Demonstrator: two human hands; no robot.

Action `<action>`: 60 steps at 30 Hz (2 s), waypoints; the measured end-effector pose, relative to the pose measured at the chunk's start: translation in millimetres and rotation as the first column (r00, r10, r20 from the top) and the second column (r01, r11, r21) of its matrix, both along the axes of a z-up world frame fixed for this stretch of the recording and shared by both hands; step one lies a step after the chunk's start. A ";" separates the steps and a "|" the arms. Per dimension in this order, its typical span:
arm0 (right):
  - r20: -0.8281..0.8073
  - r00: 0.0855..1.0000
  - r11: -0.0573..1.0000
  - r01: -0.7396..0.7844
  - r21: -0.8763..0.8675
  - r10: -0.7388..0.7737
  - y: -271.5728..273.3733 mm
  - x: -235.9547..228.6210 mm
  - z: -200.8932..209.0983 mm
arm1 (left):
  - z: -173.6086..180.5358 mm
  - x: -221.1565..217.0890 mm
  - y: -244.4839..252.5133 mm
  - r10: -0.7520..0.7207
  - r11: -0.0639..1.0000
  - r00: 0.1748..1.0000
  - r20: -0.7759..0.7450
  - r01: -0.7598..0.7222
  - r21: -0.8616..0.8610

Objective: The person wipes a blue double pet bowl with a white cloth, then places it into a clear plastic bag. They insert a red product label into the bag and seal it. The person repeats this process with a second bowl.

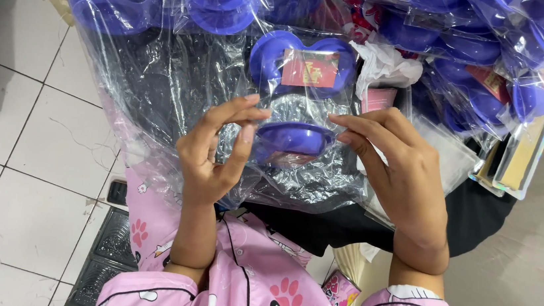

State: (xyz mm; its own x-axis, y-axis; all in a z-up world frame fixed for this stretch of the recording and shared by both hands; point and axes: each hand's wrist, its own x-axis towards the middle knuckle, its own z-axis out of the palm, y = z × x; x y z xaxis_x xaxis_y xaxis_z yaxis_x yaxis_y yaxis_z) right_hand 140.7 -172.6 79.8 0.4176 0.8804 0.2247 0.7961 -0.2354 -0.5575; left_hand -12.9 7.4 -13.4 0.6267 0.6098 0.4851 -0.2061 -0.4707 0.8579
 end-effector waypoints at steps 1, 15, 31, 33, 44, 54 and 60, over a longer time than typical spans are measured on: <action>-0.003 1.000 1.000 0.000 -0.003 0.000 0.4 -0.4 1.8 | -1.1 0.4 1.1 -0.051 0.999 0.997 0.055 0.051 0.005; 0.200 0.978 0.997 0.065 -0.037 -0.057 -0.8 -1.6 -15.0 | 0.0 4.0 2.5 -0.035 0.973 0.999 0.023 0.029 0.230; -0.040 0.956 0.939 -0.294 -0.180 0.292 -22.0 20.7 7.8 | -7.8 3.4 7.0 -0.560 0.826 0.821 0.114 0.563 0.003; -0.014 0.955 0.939 -0.294 -0.177 0.296 -21.6 21.0 11.8 | -12.3 2.9 7.7 -0.563 0.822 0.817 0.122 0.569 -0.013; -0.183 0.898 0.891 -0.428 -0.150 0.401 4.7 30.3 -5.2 | -19.2 1.2 11.6 -0.511 0.858 0.857 -0.074 0.513 0.013; -0.222 0.881 0.859 -0.462 -0.220 0.418 -4.1 38.2 -24.7 | -23.8 -4.7 23.0 -0.677 0.734 0.736 0.011 0.675 0.075; -0.214 0.884 0.798 -0.467 -0.381 0.415 -9.2 40.7 -31.6 | -35.1 -4.5 23.1 -0.654 0.757 0.752 -0.083 0.652 -0.043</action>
